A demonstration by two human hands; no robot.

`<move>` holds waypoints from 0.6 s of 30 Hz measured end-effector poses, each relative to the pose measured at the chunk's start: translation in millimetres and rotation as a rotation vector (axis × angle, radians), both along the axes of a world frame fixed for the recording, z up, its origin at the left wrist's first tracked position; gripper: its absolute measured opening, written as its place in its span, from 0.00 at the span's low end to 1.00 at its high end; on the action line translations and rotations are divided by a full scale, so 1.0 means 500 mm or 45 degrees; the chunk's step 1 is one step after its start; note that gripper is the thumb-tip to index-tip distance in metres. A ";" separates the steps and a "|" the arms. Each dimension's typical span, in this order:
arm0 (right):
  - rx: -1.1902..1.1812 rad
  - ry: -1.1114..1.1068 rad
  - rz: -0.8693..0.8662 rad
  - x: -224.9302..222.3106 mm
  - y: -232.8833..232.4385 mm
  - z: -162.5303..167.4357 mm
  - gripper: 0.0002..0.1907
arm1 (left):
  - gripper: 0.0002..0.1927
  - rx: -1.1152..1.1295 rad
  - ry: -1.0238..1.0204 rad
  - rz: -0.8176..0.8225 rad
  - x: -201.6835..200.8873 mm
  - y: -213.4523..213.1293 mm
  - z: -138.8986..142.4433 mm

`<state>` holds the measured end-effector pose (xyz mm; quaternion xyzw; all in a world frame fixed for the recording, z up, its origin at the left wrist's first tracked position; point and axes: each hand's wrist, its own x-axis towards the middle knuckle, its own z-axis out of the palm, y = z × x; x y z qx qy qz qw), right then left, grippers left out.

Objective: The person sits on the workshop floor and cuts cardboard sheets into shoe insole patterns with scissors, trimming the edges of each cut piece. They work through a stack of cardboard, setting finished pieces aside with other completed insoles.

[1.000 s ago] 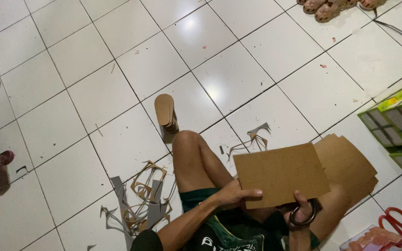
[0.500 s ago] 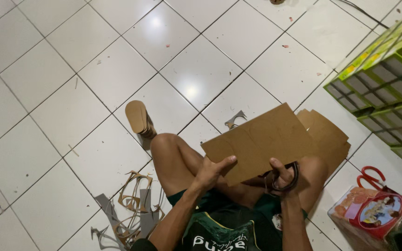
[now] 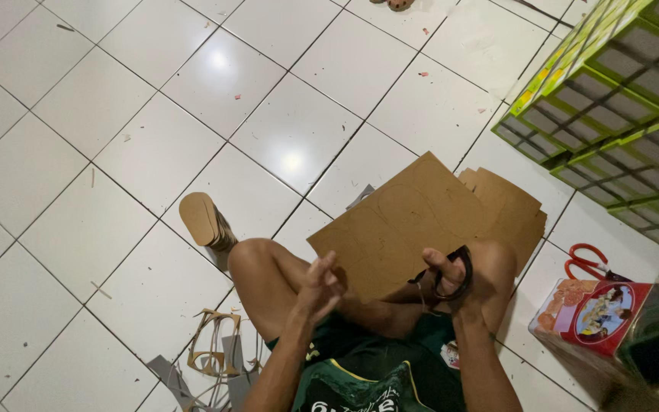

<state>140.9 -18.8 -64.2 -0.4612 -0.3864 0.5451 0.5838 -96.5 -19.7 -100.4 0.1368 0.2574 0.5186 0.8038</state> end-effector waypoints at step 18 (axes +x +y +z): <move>-0.197 0.332 -0.131 -0.028 -0.027 -0.013 0.13 | 0.29 -0.062 0.194 0.010 0.038 0.033 0.023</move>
